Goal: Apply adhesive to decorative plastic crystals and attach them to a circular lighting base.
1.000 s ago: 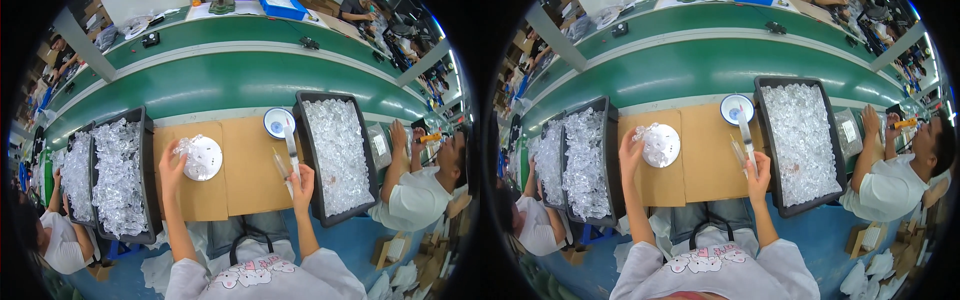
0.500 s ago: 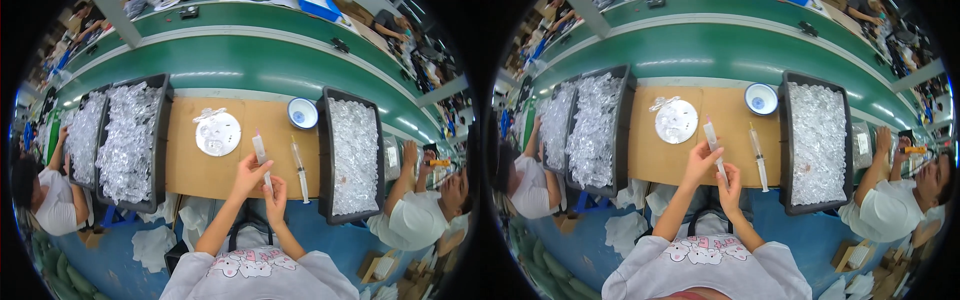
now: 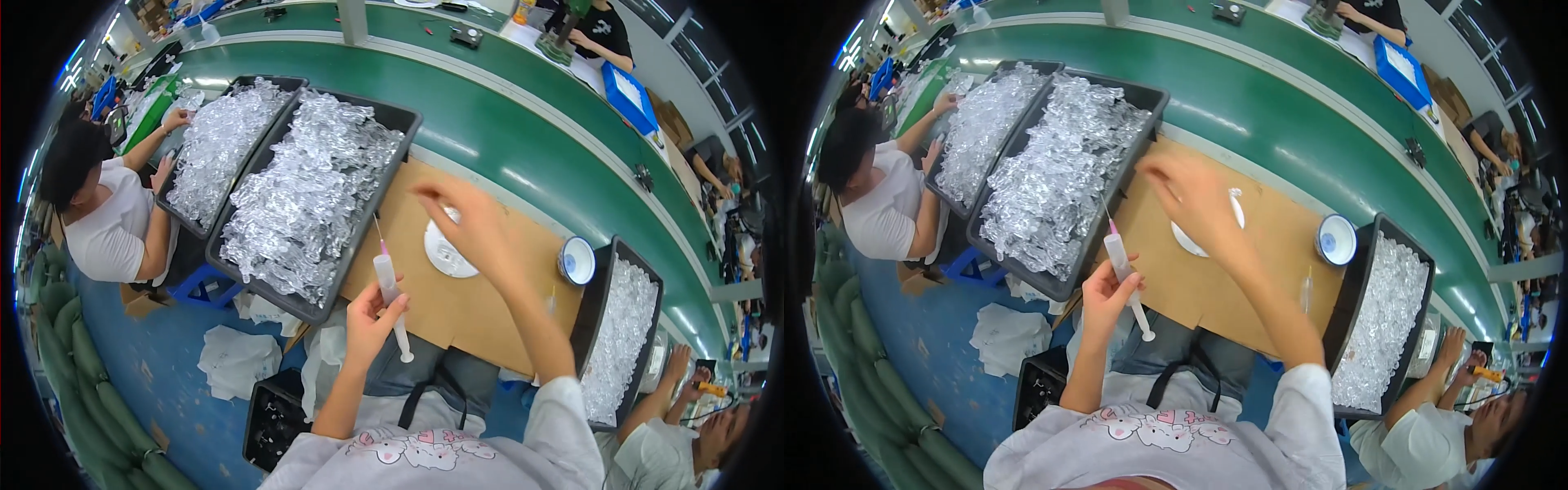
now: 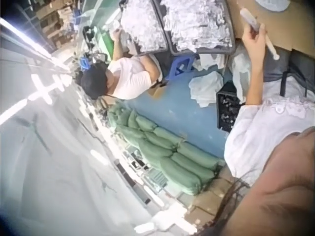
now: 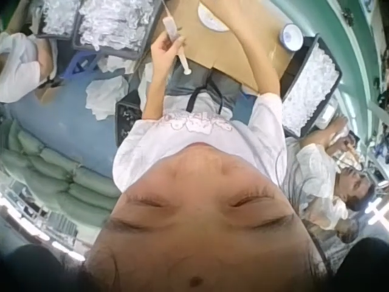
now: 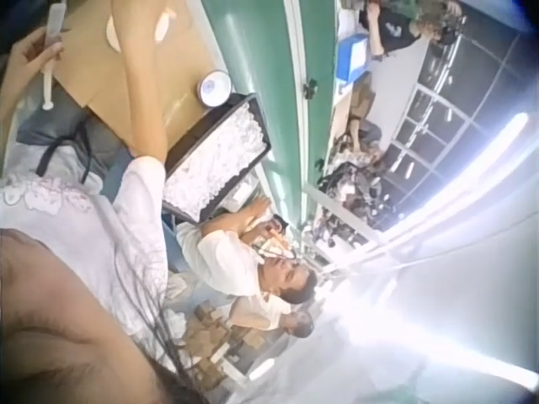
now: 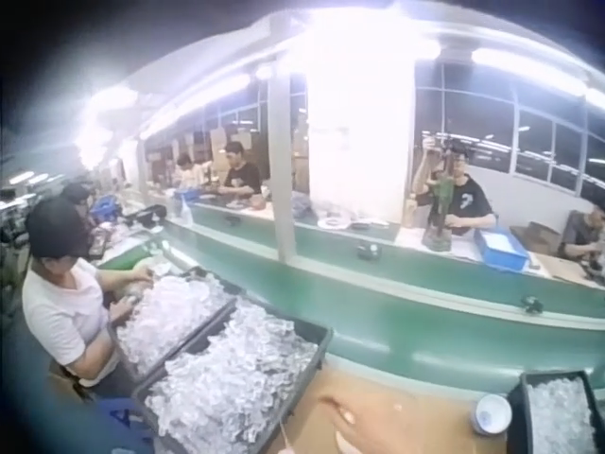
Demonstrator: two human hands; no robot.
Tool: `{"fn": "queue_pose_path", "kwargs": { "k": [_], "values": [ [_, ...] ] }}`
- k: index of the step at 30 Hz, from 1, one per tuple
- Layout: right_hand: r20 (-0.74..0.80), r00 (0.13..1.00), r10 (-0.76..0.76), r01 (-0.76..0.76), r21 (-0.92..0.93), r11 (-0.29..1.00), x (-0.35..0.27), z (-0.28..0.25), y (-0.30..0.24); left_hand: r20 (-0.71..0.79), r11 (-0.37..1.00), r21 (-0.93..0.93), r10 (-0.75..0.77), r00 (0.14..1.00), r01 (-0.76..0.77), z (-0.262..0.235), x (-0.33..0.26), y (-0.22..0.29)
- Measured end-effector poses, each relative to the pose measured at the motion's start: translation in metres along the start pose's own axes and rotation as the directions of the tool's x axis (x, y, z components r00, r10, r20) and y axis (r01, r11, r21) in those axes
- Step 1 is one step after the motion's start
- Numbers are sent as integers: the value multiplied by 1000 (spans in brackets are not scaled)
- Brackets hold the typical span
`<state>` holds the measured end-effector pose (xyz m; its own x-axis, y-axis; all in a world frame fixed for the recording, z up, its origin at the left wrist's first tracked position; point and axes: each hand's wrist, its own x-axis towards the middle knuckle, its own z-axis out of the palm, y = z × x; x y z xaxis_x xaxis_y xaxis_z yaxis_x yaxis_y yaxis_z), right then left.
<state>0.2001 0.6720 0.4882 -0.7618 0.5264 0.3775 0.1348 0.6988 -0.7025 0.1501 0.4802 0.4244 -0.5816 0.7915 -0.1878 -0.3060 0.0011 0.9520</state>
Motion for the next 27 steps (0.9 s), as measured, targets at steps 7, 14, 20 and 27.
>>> {"fn": "queue_pose_path", "kwargs": {
  "k": [7, 14, 20, 27],
  "values": [
    [584, 777, -235, 586, -536, 607, 129, 124, 70, -60, 998, -46, 38, 997, -41, -10, 5, -13],
    [621, 719, -312, 596, -319, 737, 126, 83, 65, -26, 983, -184, -6, 1000, 1, -17, 15, -16],
    [337, 881, -333, 421, -234, 877, 100, 19, 49, 27, 972, -236, -8, 1000, 14, -2, 39, -19],
    [-11, 995, 97, -81, 463, 883, 13, -47, 23, 101, 966, -257, 2, 995, 24, 16, 61, -15]
  ]
}}
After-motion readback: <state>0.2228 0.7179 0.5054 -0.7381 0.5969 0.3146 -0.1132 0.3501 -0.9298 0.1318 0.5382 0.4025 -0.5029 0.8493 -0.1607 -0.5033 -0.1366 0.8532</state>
